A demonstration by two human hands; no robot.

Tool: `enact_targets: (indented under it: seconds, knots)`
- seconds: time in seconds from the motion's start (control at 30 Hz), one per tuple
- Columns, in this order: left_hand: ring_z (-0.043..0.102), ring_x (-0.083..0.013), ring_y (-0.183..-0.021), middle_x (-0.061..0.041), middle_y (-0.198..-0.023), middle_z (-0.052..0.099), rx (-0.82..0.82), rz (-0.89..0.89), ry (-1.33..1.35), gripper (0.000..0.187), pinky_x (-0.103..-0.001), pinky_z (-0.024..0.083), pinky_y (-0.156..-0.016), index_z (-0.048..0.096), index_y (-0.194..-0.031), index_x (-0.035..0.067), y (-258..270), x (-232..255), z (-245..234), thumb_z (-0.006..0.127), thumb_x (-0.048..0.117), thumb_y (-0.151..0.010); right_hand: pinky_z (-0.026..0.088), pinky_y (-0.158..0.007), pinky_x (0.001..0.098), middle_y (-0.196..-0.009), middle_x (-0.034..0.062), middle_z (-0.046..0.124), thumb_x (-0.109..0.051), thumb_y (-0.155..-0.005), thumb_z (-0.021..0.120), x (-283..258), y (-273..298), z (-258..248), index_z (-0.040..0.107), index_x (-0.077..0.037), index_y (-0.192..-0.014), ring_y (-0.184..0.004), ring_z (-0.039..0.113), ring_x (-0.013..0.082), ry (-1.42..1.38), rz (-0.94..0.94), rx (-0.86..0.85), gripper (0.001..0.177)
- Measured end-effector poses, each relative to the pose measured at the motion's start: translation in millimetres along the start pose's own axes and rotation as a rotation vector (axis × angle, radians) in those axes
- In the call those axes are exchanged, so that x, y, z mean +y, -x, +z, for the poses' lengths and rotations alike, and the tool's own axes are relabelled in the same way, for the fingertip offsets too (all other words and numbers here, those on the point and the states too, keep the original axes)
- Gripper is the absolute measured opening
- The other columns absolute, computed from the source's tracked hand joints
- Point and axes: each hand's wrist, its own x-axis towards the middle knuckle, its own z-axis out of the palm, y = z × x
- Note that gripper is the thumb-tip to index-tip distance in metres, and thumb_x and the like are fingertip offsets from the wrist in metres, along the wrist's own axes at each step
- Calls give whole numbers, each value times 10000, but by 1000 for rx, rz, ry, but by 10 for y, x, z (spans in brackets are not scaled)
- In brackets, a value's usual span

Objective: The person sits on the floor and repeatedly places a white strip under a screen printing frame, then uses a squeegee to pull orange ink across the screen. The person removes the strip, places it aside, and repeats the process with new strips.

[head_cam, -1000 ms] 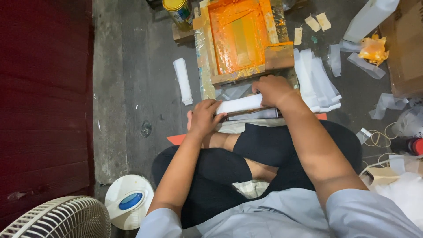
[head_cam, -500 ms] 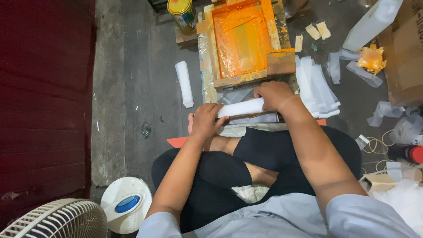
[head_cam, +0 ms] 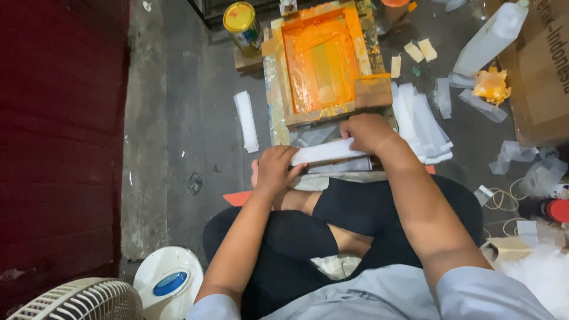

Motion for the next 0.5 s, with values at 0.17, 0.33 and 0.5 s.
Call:
enact_targets:
  seconds: [0.17,0.33,0.5]
  knots:
    - [665,-307,-1117,-107,-1068,702,74,32,-15,426,-472,474,-987,706,-1228,121,26,-22,51,743,426,-932,581,-840,461,-960,59,790,-201,-816,802,46,68,-62,766,-195,-926,-1013,744,328,-131,32,5,116]
    - [652,-291,-1145,-87,-1079,697,62,-17,10,454,-470,456,-1018,695,-1266,133,46,-20,64,783,397,-907,575,-825,456,-906,66,801,-144,-828,763,-2,200,-230,777,-144,-893,-953,753,331,-363,52,-12,67]
    - [589,-326,-1234,-120,-1152,684,64,-147,168,629,-512,373,-1086,632,-1386,101,42,6,115,846,357,-852,566,-802,444,-882,98,789,-169,-837,764,105,152,-213,786,-135,-910,-916,745,322,-472,-18,4,85]
